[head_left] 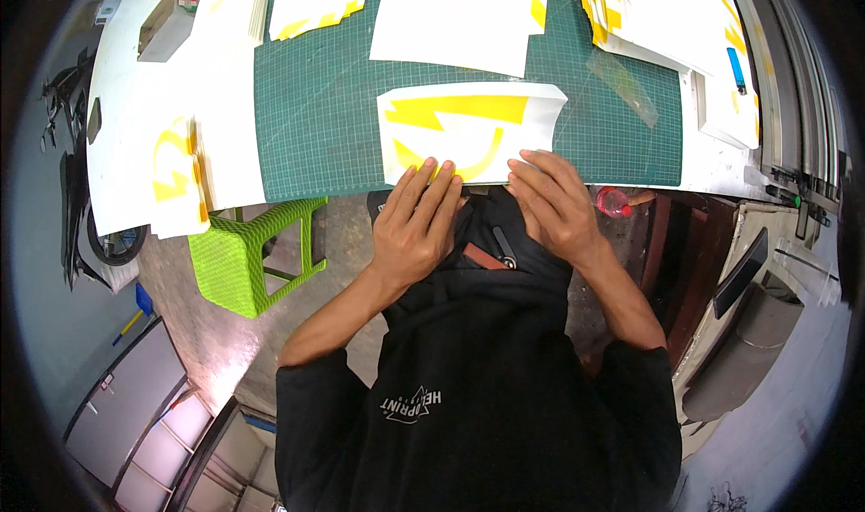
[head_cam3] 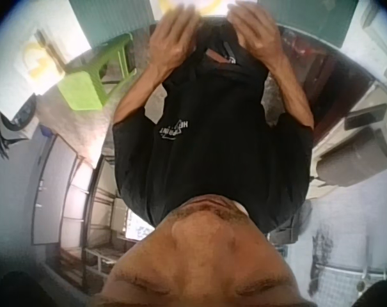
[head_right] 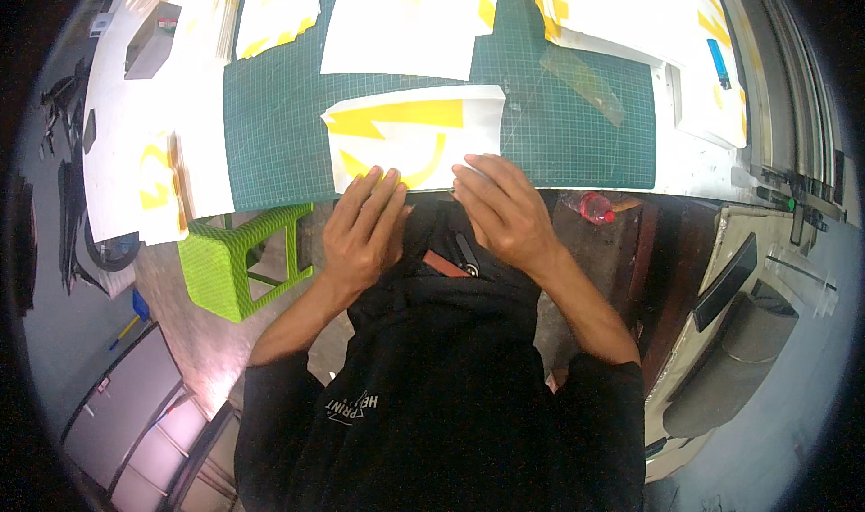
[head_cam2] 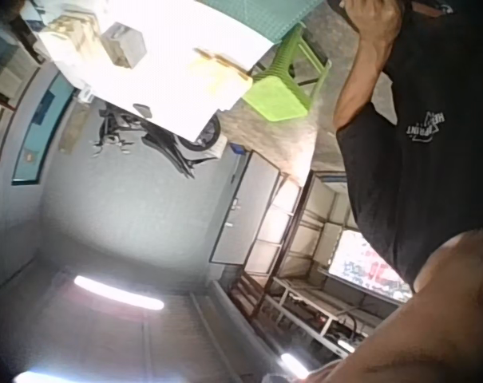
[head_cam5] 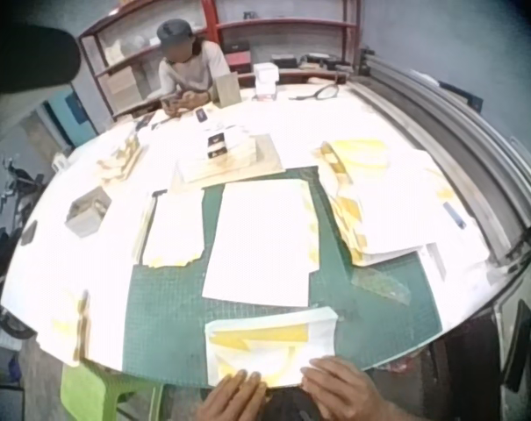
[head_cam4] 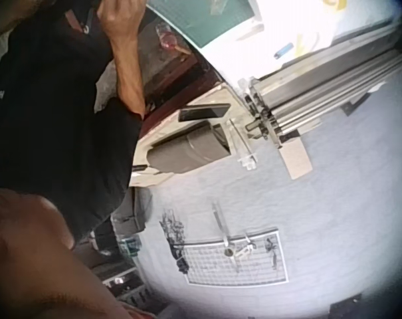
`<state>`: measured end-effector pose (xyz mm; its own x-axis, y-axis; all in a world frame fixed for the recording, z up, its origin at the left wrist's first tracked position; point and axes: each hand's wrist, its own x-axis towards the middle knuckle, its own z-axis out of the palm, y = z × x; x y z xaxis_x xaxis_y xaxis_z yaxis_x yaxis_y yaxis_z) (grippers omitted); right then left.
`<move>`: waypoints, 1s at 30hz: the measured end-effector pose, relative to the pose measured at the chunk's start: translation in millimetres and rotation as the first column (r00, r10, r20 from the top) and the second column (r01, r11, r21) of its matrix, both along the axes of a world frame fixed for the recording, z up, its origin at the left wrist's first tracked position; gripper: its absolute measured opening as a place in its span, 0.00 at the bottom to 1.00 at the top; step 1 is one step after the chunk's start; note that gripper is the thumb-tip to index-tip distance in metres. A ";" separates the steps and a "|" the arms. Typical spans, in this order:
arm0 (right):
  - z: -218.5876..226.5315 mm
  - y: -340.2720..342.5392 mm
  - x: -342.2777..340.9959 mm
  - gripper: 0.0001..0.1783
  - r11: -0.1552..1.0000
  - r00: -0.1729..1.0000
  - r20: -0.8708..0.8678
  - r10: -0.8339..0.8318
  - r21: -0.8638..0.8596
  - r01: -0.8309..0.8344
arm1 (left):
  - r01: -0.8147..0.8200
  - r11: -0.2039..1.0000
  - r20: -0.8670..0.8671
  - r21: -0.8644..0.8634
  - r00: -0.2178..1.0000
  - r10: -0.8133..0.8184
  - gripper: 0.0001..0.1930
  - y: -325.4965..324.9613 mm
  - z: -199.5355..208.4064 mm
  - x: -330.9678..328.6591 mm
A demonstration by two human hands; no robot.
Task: The person repeatedly picks up white sheets of paper with yellow graphics, folds them in half, and smooths the crease with their hands. They place the folded sheets into a growing stack on the green cutting mat.
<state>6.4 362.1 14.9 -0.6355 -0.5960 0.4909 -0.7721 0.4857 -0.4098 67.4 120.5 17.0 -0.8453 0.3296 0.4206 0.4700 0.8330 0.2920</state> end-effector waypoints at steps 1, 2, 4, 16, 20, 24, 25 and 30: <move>0.0 0.4 -0.4 0.16 1.000 1.000 -0.004 0.004 0.001 -0.004 | -0.004 1.000 0.002 0.001 1.000 0.004 0.19 0.5 -0.1 1.0; -0.3 0.8 -0.2 0.16 1.000 1.000 -0.003 0.007 -0.001 -0.007 | -0.005 1.000 0.003 0.002 1.000 0.005 0.19 1.2 -0.3 1.6; -1.0 1.4 0.2 0.16 1.000 1.000 -0.002 0.012 -0.006 -0.012 | -0.008 1.000 0.007 0.009 1.000 0.008 0.19 2.2 -1.3 3.3; 1.6 -0.8 3.3 0.16 1.000 1.000 0.025 -0.016 -0.019 0.016 | -0.007 1.000 0.054 0.005 0.998 0.007 0.21 2.1 -0.8 6.2; -0.7 1.0 1.5 0.16 1.000 1.000 0.002 0.016 0.003 -0.016 | -0.025 0.999 0.158 -0.045 0.987 0.032 0.27 11.6 5.7 12.2; 0.0 -1.6 1.9 0.15 1.000 1.000 0.006 0.005 -0.006 -0.005 | -0.049 0.995 0.227 -0.092 0.971 0.069 0.34 28.1 0.3 20.3; 0.7 -2.2 1.8 0.15 1.000 1.000 0.008 0.002 -0.011 -0.002 | -0.055 0.995 0.226 -0.086 0.971 0.073 0.34 28.5 -0.5 20.7; 2.0 -2.7 2.4 0.14 1.000 1.000 0.005 -0.007 0.009 0.007 | -0.061 0.996 0.212 -0.064 0.975 0.074 0.35 27.7 -2.9 20.6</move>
<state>8.8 359.5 16.9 -0.6421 -0.5960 0.4822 -0.7666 0.4948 -0.4093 87.9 148.2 14.1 -0.9346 0.2868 0.2102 0.3441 0.8787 0.3310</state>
